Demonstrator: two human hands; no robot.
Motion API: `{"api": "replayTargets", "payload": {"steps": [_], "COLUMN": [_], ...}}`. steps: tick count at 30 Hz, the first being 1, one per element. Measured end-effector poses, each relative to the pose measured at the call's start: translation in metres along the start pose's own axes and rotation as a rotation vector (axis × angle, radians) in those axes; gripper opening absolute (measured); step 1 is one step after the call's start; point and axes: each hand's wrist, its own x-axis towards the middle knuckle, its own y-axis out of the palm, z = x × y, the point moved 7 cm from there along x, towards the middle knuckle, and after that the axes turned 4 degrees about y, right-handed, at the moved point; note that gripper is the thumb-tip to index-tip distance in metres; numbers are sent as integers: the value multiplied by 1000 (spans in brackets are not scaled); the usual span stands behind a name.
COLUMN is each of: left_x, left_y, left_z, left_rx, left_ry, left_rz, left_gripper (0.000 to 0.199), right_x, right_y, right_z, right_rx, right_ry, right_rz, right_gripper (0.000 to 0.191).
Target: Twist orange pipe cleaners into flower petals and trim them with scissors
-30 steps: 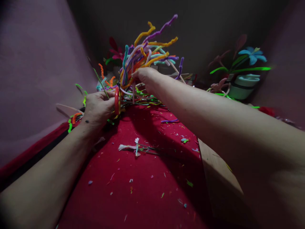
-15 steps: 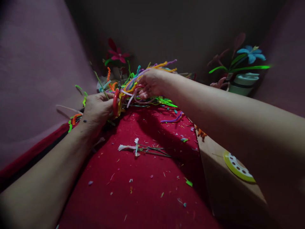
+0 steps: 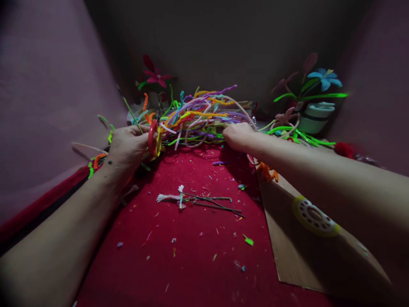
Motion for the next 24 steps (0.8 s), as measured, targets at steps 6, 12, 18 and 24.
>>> {"api": "replayTargets", "payload": {"steps": [6,12,18,24], "left_x": [1,2,3,5], "left_y": [-1,-2,-7,-8], "left_z": [-1,-2,-2,0], "left_rx": [-65,-54,-33,-74], "left_ry": [11,26,44,38], "left_rz": [-8,-12,-25,-23], "left_gripper": [13,14,19,17], "right_x": [8,6,6,7], "right_y": [-28,-42,-37,-30], "right_z": [-25,-23,-23,-24], "right_rx": [37,68,127,243], "right_ry": [95,88,77,15], "right_rz": [-99,-160,-196,-242], "right_gripper": [29,31,27,21]}}
